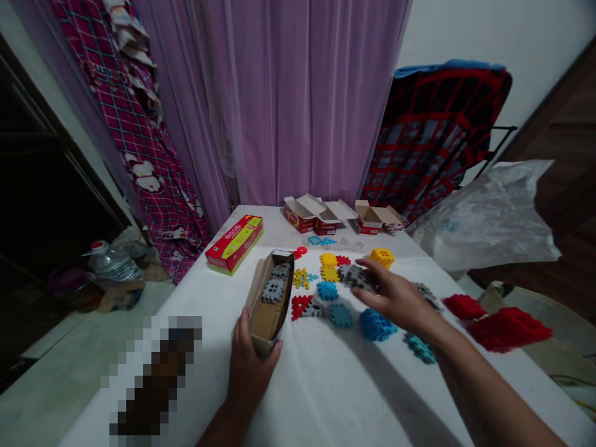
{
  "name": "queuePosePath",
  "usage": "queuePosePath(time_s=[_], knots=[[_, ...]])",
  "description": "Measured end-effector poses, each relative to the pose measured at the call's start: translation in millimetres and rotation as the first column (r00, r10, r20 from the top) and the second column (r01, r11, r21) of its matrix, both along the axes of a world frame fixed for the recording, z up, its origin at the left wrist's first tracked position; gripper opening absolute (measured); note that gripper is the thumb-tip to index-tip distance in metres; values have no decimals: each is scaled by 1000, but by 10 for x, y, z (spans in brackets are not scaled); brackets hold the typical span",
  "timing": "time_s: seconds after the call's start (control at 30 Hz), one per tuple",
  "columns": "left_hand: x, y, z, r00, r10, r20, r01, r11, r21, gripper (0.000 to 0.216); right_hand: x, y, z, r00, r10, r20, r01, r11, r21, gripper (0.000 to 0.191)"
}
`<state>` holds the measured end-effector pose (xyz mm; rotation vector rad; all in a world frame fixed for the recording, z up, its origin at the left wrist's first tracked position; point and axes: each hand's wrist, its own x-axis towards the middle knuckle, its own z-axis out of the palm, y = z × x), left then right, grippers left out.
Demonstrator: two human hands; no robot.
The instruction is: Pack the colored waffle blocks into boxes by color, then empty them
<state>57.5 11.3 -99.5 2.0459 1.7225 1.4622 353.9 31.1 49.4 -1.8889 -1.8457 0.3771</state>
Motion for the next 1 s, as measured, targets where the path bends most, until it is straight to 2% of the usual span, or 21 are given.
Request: queuePosePath(time_s=[0.1,0.13,0.2,0.3,0.4,0.5,0.53,0.63,0.7,0.77,0.9,1.0], knots=[[0,-9,-10,1000,-11,1,11,1000,11,91,-770,85,96,964,266,-12,-266,964,-10,64],[2,-13,-12,1000,-15,-1,15,1000,16,91,-967,107,112,948,318,-1,-317,948,-24,66],[9,-21,-17,1000,-18,-5,18,1000,23,91,-1258,144,118,928,371,40,-368,928,-57,67],[22,-27,-25,1000,-16,14,16,1000,25,90,-1498,179,58,903,418,103,-409,907,-101,64],[28,-28,-31,999,-31,29,30,999,34,90,-1597,187,-57,880,451,148,-434,891,-131,66],[22,-35,-24,999,-34,23,33,999,32,89,-1558,179,-162,887,432,166,-421,902,-95,75],[20,-38,-19,999,-32,19,31,999,22,89,-1512,176,-184,896,415,160,-409,910,-73,73],[16,-49,3,999,-35,8,35,999,-16,90,-1326,163,-202,911,385,146,-382,923,-50,39],[17,-52,12,999,-38,4,38,999,-21,91,-1232,144,-185,896,415,158,-413,910,-49,20],[21,-51,9,999,-39,-4,39,999,-3,91,-1213,114,-161,849,497,181,-501,865,-29,19],[20,-39,-25,999,-29,-23,30,999,40,90,-1363,80,-130,703,671,233,-687,727,-20,24],[14,-29,-40,999,-28,-35,30,998,59,89,-1483,117,-143,645,710,284,-721,688,-84,31]])
